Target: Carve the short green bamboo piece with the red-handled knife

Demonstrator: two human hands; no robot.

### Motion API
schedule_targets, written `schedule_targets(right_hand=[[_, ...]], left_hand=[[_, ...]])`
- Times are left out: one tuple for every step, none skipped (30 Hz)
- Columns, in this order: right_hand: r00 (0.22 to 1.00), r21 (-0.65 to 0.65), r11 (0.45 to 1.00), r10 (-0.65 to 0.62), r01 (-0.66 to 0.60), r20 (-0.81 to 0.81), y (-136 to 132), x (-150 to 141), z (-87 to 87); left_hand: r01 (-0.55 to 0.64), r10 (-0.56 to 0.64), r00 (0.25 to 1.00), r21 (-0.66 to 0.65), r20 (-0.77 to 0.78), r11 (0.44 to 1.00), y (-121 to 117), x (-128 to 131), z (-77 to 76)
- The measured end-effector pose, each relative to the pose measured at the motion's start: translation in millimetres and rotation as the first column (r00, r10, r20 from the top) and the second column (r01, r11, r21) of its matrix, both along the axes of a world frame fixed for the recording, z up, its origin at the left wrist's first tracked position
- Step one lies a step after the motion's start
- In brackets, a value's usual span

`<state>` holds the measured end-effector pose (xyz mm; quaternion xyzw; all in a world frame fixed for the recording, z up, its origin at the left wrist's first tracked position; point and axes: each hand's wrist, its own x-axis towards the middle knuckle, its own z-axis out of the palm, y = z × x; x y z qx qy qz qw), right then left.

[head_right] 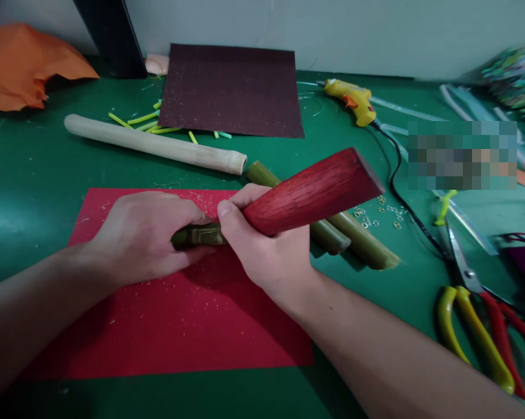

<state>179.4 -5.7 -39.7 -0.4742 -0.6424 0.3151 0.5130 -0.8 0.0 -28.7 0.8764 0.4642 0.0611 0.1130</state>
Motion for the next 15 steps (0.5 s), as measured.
schedule_targets(right_hand=[[1.0, -0.002, 1.0, -0.002, 0.002, 0.0, 0.1, -0.1, 0.1], [1.0, -0.003, 1.0, -0.002, 0.002, -0.002, 0.3, -0.2, 0.2], [1.0, -0.003, 1.0, 0.0, 0.0, -0.006, 0.5, -0.3, 0.3], [1.0, -0.005, 1.0, 0.002, -0.002, -0.012, 0.7, -0.5, 0.5], [1.0, -0.006, 1.0, 0.004, -0.004, -0.022, 0.9, -0.8, 0.7], [0.999, -0.008, 1.0, 0.007, -0.008, -0.032, 1.0, -1.1, 1.0], [0.999, -0.009, 1.0, 0.009, -0.009, -0.042, 1.1, -1.4, 1.2], [0.999, -0.01, 1.0, 0.011, -0.011, -0.049, 1.0, -1.8, 1.5], [0.998, -0.012, 1.0, 0.015, -0.016, -0.053, 0.7, -2.1, 1.6], [0.998, -0.015, 1.0, 0.022, -0.023, -0.054, 0.2, -2.4, 1.6], [0.998, -0.02, 0.999, 0.031, -0.032, -0.056, -0.3, -2.6, 1.3], [0.998, -0.022, 0.999, 0.04, -0.041, -0.058, -0.9, -2.7, 0.9], [0.997, -0.02, 0.998, 0.053, -0.054, -0.059, -1.5, -2.7, 0.4], [0.996, -0.016, 0.998, 0.064, -0.065, -0.06, -1.9, -2.5, -0.1], [0.996, -0.011, 0.997, 0.069, -0.07, -0.062, -2.2, -2.3, -0.6]], left_hand=[[0.004, -0.004, 1.0, 0.006, 0.004, 1.0, 0.0, -0.2, -0.5], [0.007, -0.007, 1.0, 0.01, 0.005, 1.0, 0.0, -0.4, -0.9], [0.009, -0.009, 1.0, 0.013, 0.005, 1.0, 0.0, -0.5, -1.1], [0.01, -0.011, 1.0, 0.015, 0.005, 1.0, -0.1, -0.5, -1.3], [0.011, -0.011, 1.0, 0.015, 0.002, 1.0, -0.3, -0.3, -1.4], [0.01, -0.01, 1.0, 0.013, -0.001, 1.0, -0.4, -0.2, -1.4], [0.012, -0.012, 1.0, 0.014, 0.0, 1.0, -0.6, 0.0, -1.4], [0.013, -0.013, 1.0, 0.017, 0.004, 1.0, -0.8, 0.1, -1.5], [0.015, -0.015, 1.0, 0.019, 0.008, 1.0, -0.9, 0.2, -1.6], [0.017, -0.018, 1.0, 0.021, 0.012, 1.0, -0.9, 0.2, -1.6], [0.017, -0.017, 1.0, 0.021, 0.014, 1.0, -0.9, 0.2, -1.6], [0.02, -0.02, 1.0, 0.017, 0.014, 1.0, -0.8, 0.0, -1.4], [0.014, -0.014, 1.0, 0.014, 0.01, 1.0, -0.7, -0.1, -1.1], [0.01, -0.01, 1.0, 0.011, 0.006, 1.0, -0.6, -0.2, -0.7], [0.008, -0.008, 1.0, 0.006, 0.003, 1.0, -0.5, -0.3, -0.2]])
